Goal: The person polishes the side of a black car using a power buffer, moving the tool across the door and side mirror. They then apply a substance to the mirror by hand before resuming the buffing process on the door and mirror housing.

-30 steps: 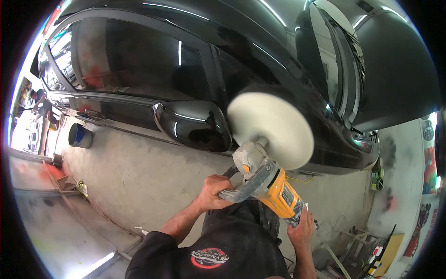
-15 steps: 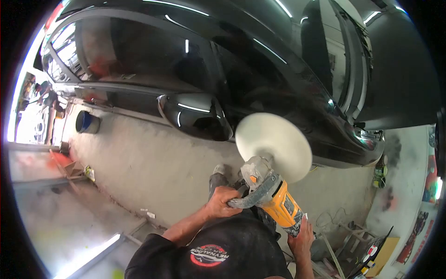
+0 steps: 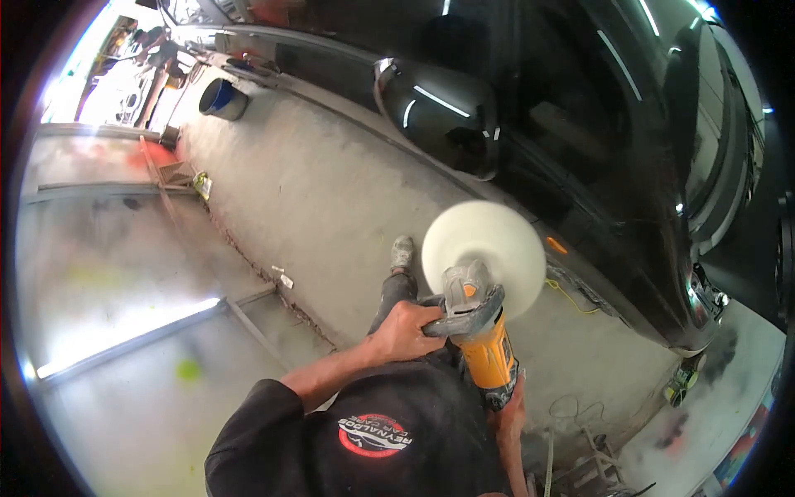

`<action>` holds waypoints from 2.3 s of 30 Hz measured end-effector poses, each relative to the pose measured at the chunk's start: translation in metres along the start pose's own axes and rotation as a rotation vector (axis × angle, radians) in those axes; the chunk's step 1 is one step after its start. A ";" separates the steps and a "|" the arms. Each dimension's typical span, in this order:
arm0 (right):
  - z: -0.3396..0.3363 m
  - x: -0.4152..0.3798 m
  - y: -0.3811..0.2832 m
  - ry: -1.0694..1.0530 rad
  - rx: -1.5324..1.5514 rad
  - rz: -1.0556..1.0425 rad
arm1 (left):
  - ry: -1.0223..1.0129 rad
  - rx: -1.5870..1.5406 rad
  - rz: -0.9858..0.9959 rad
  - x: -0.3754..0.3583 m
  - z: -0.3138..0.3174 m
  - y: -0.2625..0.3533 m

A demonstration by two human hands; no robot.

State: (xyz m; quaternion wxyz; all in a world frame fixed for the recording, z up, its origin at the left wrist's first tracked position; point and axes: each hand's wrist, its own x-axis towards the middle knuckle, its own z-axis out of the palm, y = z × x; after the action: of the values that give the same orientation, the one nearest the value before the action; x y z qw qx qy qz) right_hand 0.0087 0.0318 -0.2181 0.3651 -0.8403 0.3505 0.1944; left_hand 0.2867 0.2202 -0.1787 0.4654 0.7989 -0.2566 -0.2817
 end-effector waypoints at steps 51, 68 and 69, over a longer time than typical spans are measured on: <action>0.207 0.111 -0.150 -0.183 0.172 0.115 | 0.180 0.089 0.548 0.060 -0.173 -0.132; 0.203 0.143 -0.168 -0.068 0.330 0.031 | 0.239 0.469 0.617 0.084 -0.160 -0.088; 0.202 0.145 -0.170 -0.063 0.335 0.028 | 0.259 0.469 0.624 0.084 -0.161 -0.088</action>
State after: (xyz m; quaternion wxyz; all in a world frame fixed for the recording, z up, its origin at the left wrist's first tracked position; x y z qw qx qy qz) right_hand 0.2170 0.2017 -0.3545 0.5079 -0.7562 0.3781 0.1647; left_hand 0.4702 0.2981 -0.2089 0.3623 0.7959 -0.4832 0.0420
